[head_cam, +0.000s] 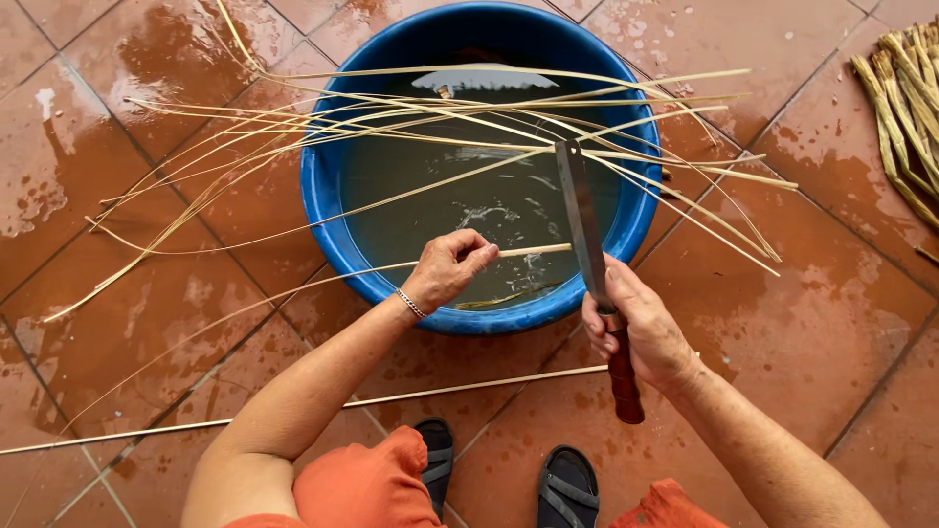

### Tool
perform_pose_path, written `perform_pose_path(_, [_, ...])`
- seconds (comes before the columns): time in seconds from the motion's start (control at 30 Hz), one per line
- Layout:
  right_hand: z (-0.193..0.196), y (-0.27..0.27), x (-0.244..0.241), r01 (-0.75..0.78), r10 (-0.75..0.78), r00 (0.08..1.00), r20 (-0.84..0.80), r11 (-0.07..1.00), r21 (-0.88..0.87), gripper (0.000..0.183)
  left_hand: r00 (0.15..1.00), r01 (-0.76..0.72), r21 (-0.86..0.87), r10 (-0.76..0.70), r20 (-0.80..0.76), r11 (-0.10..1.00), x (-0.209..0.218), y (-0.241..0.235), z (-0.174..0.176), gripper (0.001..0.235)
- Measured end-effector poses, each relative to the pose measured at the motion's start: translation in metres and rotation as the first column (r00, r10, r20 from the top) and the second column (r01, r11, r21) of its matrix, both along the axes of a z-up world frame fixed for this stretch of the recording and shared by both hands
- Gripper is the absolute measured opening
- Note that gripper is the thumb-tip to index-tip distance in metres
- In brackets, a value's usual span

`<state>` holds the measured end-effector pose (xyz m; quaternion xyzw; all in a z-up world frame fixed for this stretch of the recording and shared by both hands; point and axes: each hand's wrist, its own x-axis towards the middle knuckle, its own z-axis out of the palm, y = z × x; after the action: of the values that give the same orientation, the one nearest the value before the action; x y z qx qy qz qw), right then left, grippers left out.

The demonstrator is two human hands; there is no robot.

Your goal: The person sits on a tiled floor and uses a large knife to split long, thin bamboo strips into finer strands. They hold the strips with one hand and use the knife to shave and separate the material, occasionally dipping the strips into a blue basin of water to keep them pliable.

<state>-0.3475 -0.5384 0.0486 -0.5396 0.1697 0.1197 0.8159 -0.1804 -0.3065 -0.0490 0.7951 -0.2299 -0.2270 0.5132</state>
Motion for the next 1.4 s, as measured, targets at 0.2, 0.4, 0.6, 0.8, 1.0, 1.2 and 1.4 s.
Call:
perform_pose_path(0.2, [-0.004,0.013,0.001,0.022,-0.022,1.0,0.022,0.999,0.025,0.042,0.995,0.014,-0.008,-0.015,-0.098,1.0,-0.012,0.008,0.031,0.02])
perform_pose_path(0.4, [0.005,0.043,0.0,-0.061,0.061,0.998,0.005,0.994,0.094,0.044,0.993,0.022,-0.352,-0.062,-0.102,0.936,-0.044,-0.002,0.05,0.015])
perform_pose_path(0.6, [0.033,0.05,0.001,-0.057,0.052,0.998,0.036,0.989,0.138,0.071,0.98,0.03,-0.428,-0.111,-0.165,0.903,-0.045,0.015,0.063,0.018])
perform_pose_path(0.8, [0.028,0.056,-0.007,-0.149,0.138,0.989,0.061,0.951,0.271,0.069,0.98,0.058,-0.414,-0.131,-0.15,0.908,-0.051,0.016,0.066,0.018])
perform_pose_path(1.0, [0.026,0.056,-0.01,-0.15,0.147,0.989,0.034,0.939,0.309,0.067,0.955,0.046,-0.482,-0.18,-0.235,0.875,-0.053,0.017,0.066,0.019])
perform_pose_path(1.2, [0.028,0.055,-0.012,-0.168,0.156,0.986,0.064,0.884,0.437,0.067,0.95,0.09,-0.479,-0.219,-0.221,0.873,-0.052,0.02,0.069,0.02])
perform_pose_path(1.4, [0.027,0.055,-0.013,-0.168,0.159,0.986,0.056,0.904,0.394,0.069,0.952,0.106,-0.49,-0.23,-0.2,0.865,-0.054,0.021,0.071,0.021])
